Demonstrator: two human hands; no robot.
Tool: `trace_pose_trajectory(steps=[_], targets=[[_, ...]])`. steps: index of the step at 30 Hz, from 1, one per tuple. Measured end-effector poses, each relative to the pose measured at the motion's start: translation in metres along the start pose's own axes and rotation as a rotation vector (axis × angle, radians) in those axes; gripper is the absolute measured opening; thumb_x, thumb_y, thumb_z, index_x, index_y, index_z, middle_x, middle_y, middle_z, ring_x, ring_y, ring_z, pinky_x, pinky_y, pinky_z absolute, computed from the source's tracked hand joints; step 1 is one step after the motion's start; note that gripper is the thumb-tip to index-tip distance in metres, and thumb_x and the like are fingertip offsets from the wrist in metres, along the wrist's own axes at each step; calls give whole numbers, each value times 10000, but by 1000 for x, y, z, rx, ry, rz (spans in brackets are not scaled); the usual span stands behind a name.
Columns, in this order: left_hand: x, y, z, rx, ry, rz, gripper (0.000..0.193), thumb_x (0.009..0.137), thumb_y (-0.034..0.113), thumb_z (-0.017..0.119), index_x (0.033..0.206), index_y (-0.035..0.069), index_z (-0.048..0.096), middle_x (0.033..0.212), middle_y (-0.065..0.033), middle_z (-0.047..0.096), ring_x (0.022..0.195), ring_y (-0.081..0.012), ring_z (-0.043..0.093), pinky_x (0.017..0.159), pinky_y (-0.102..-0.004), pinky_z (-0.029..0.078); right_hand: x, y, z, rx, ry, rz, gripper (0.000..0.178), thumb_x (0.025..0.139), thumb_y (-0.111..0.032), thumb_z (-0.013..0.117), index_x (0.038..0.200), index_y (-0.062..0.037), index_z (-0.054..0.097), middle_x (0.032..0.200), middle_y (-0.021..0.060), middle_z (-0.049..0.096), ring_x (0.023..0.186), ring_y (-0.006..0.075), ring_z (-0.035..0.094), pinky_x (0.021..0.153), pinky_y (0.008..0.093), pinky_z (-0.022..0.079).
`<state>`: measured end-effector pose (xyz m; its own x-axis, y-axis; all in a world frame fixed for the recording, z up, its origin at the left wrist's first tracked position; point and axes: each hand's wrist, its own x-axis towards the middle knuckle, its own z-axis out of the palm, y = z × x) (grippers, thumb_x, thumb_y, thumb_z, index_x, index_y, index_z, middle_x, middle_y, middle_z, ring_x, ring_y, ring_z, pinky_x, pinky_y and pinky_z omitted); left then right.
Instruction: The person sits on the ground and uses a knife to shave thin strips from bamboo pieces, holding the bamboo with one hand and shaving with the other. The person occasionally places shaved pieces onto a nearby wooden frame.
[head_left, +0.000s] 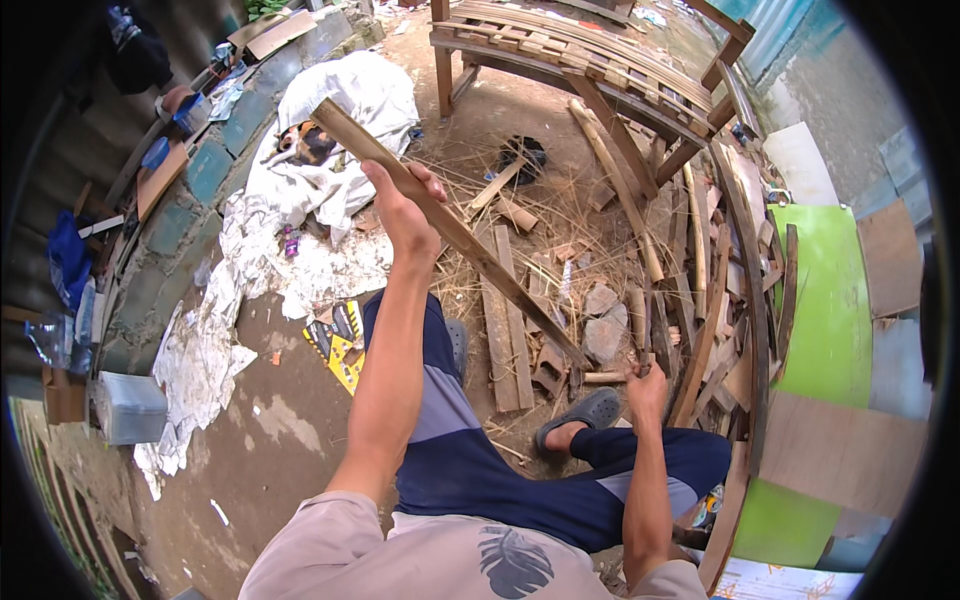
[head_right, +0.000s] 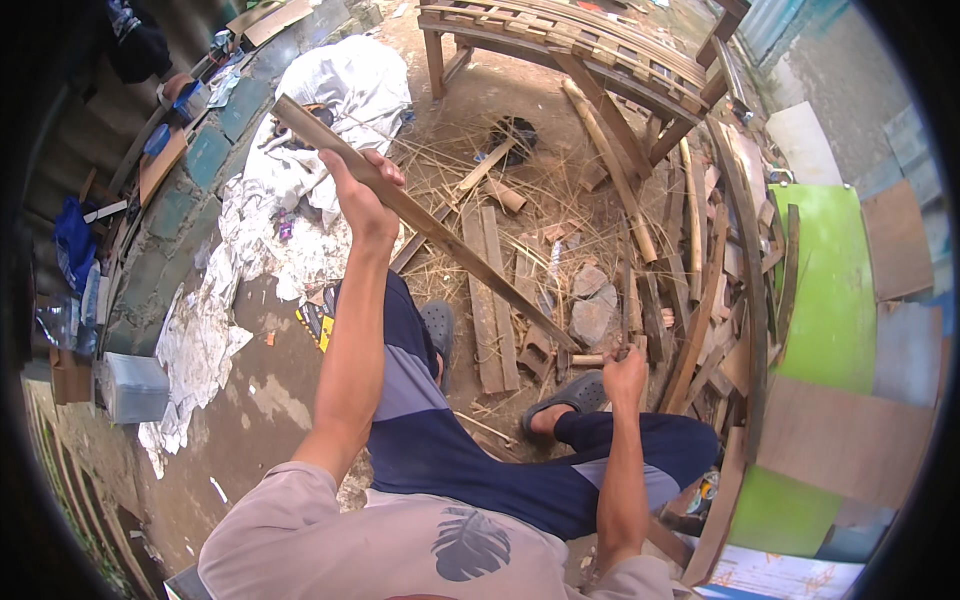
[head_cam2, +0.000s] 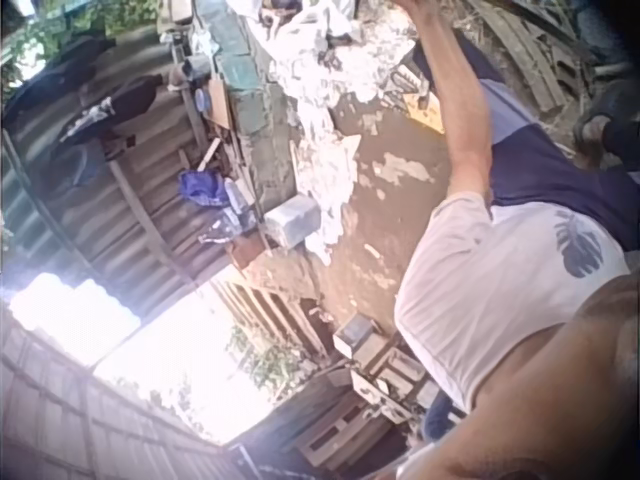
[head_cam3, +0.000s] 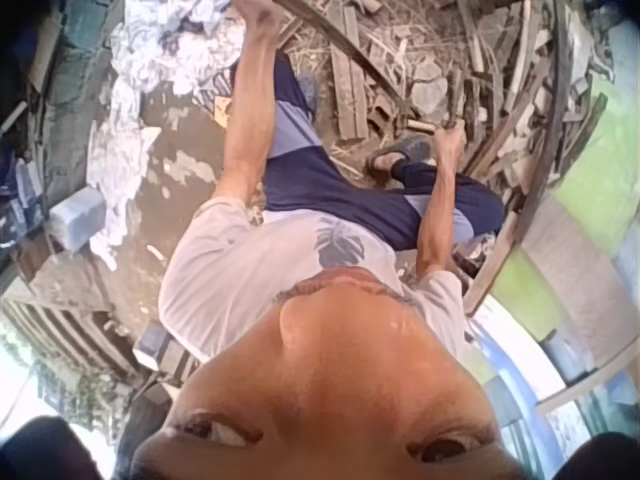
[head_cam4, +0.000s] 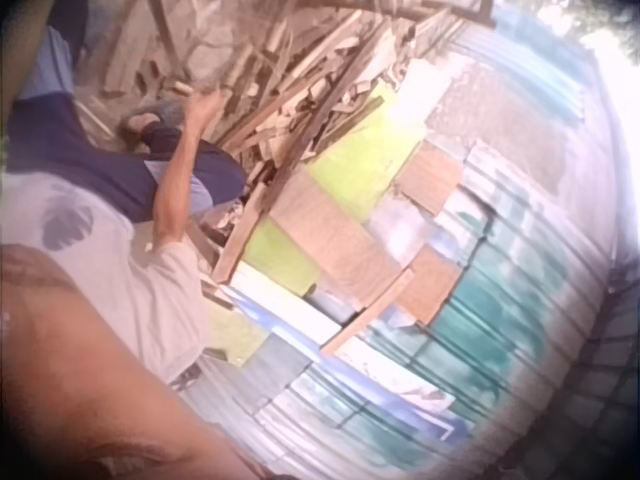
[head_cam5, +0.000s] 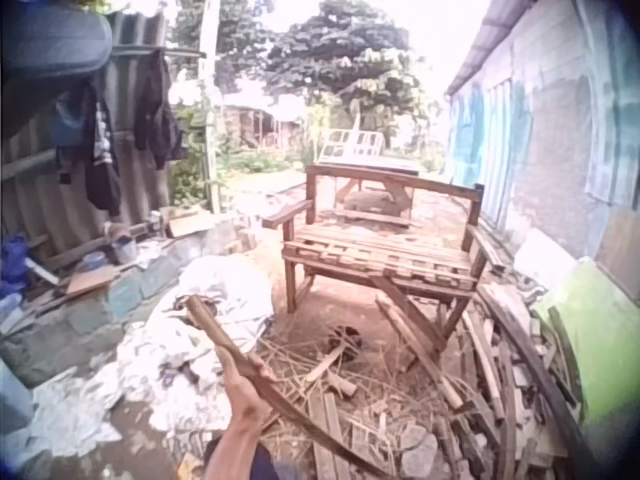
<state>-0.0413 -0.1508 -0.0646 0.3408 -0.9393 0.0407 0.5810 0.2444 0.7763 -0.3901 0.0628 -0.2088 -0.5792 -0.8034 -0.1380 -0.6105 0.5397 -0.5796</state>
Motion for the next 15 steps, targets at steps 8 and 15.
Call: trace_pose_trajectory(steps=[8,15], targets=[[32,17,95,115,-7,303,489,988,479,438,797,34,503,570,-35,500,476,-115,470,444,-252,386,27,-23,-16,690,-75,74,165,829,-66,670,899,-6,532,1049,140,669,836,176,673,675,287,552],[90,82,103,176,158,397,440,1033,426,276,872,61,464,643,-21,470,519,-136,432,508,-299,414,46,11,-38,199,204,130,234,752,-175,717,888,-10,622,924,186,690,867,375,655,804,424,490]])
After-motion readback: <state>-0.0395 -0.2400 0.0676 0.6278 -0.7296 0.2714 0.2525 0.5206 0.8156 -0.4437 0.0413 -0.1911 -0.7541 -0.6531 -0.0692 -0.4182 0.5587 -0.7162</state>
